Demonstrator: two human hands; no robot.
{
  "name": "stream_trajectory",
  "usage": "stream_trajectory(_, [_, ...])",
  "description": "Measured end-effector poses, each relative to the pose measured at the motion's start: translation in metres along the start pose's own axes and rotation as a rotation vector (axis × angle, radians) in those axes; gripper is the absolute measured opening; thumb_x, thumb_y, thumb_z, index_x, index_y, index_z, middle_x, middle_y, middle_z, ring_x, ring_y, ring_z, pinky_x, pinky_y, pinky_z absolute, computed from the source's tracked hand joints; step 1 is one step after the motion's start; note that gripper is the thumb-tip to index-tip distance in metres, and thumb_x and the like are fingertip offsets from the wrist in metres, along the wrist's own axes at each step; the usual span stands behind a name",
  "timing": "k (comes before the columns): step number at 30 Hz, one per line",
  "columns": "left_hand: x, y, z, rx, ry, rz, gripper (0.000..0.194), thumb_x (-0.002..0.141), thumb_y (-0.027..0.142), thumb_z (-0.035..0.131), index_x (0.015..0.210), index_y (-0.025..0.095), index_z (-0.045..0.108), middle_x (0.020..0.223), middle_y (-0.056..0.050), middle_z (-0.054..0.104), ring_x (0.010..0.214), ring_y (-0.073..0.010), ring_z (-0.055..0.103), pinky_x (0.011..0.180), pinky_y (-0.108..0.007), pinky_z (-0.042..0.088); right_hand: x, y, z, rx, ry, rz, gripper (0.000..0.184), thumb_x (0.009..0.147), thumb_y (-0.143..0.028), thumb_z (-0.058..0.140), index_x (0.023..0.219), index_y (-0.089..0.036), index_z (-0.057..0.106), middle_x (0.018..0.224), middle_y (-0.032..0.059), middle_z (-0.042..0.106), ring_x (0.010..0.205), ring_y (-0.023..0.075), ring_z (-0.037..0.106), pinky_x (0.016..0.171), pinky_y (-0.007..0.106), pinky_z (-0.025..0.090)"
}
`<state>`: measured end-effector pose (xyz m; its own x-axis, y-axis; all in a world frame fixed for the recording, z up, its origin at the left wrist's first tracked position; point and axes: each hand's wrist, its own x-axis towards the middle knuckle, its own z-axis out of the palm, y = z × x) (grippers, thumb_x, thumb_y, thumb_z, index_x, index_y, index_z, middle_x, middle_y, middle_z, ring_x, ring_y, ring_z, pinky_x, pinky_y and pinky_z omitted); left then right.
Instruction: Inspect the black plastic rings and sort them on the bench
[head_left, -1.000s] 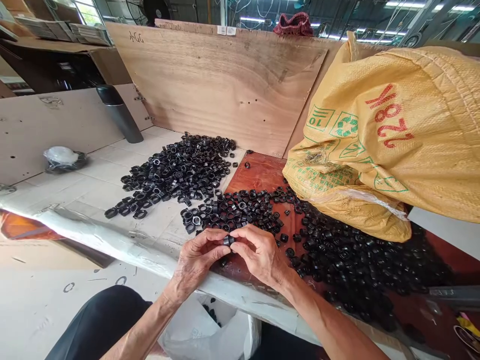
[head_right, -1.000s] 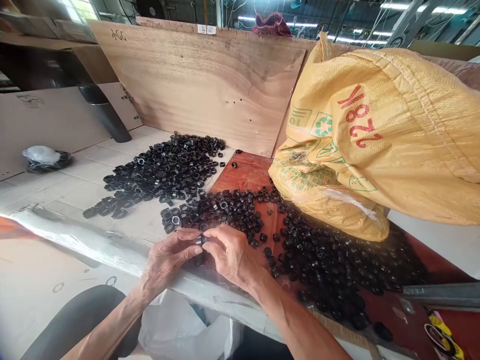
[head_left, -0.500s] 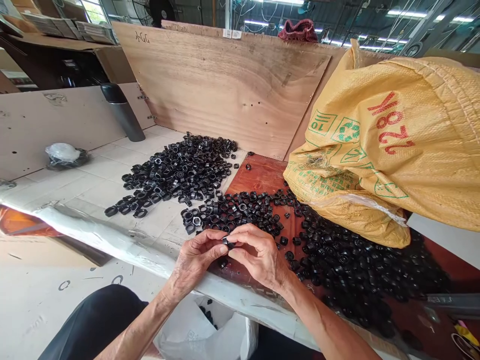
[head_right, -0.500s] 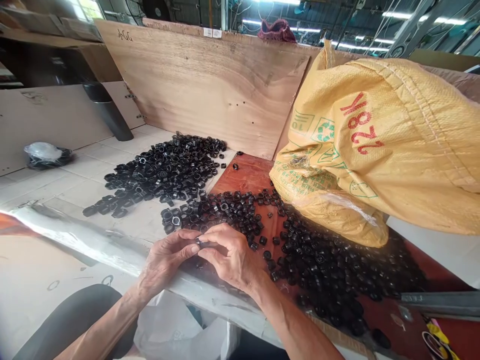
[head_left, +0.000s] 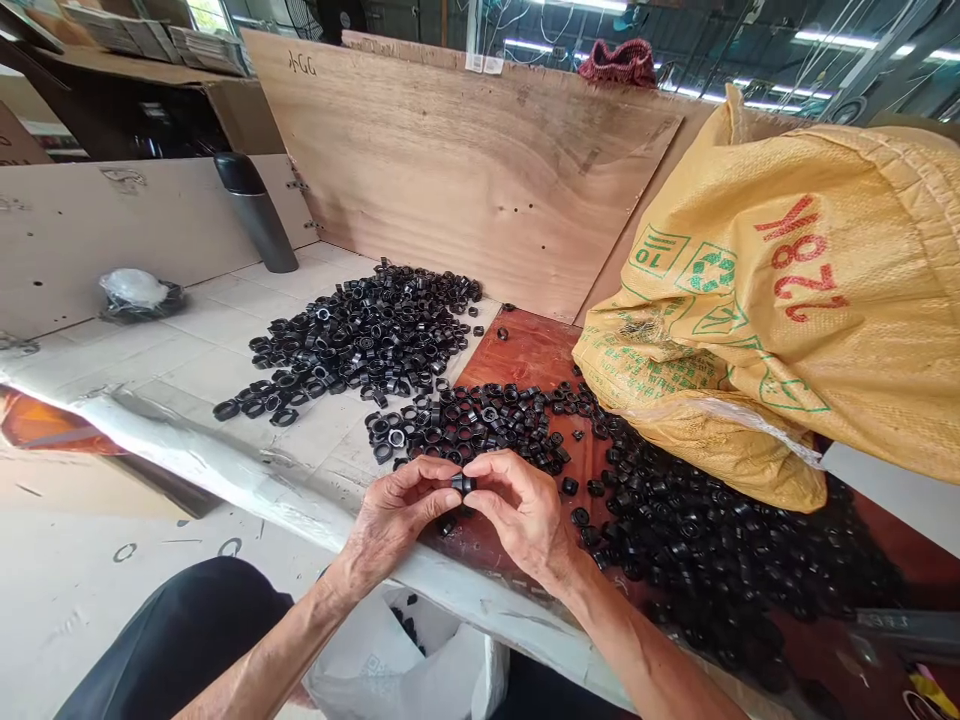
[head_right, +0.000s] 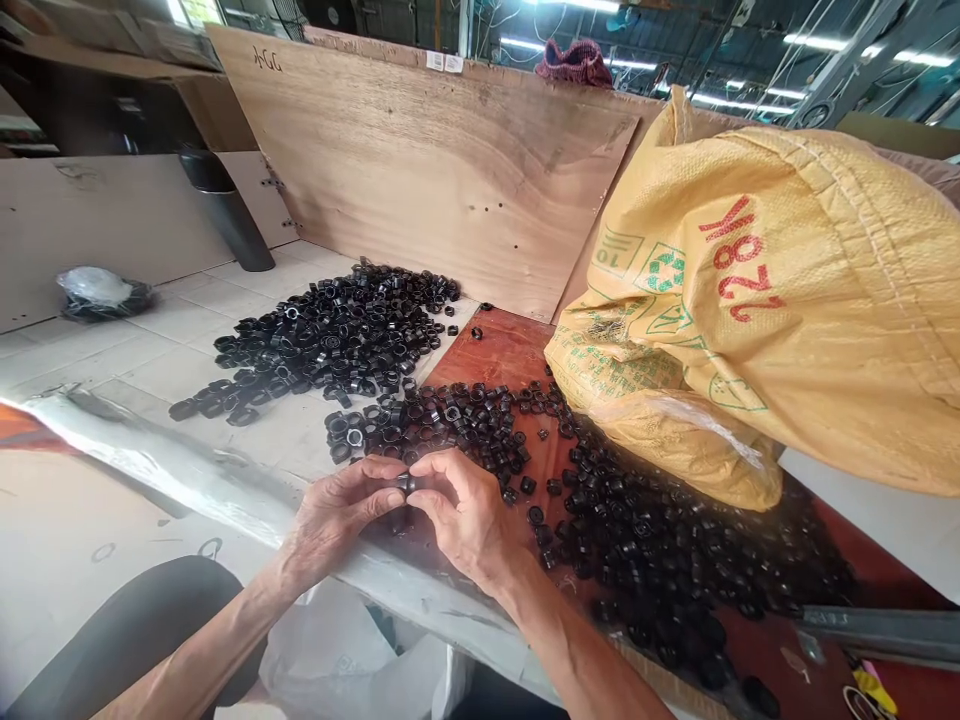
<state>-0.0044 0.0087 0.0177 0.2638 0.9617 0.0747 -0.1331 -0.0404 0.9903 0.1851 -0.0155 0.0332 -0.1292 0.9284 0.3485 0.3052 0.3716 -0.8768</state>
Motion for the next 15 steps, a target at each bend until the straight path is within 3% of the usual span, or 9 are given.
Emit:
stream_trajectory(6, [-0.0015,-0.0019,-0.0004,0.038,-0.013,0.075,0.016,0.079,0.032,0.084,0.092,0.024,0.08,0.102,-0.004,0.076,0.097,-0.0199,0.071,0.088,-0.029,0.059,-0.0008,0.0045,0.0029,-0.104,0.007,0.048,0.019,0.096,-0.03,0.067,0.113,-0.023,0.064,0.096,0.0035,0.072,0.084,0.0176,0.07,0.077,0.027,0.057])
stream_trajectory(11, [-0.001,-0.0025,-0.001,0.164,-0.073,0.181,0.014,0.087,0.035,0.077,0.097,0.025,0.079,0.101,-0.005,0.077,0.095,-0.0198,0.073,0.085,-0.029,0.06,-0.0017,0.0046,0.0021,-0.185,-0.028,-0.011,0.015,0.102,-0.031,0.057,0.108,-0.022,0.067,0.096,0.006,0.073,0.086,0.019,0.071,0.077,0.027,0.056])
stream_trajectory(15, [0.001,-0.0017,0.0002,0.297,0.035,0.231,0.026,0.084,0.05,0.076,0.092,0.026,0.079,0.097,-0.005,0.08,0.09,-0.0224,0.076,0.081,-0.029,0.063,-0.0003,-0.0034,-0.0034,-0.207,-0.1,-0.026,0.022,0.094,-0.032,0.067,0.113,-0.021,0.067,0.092,0.0053,0.074,0.077,0.018,0.07,0.069,0.025,0.055])
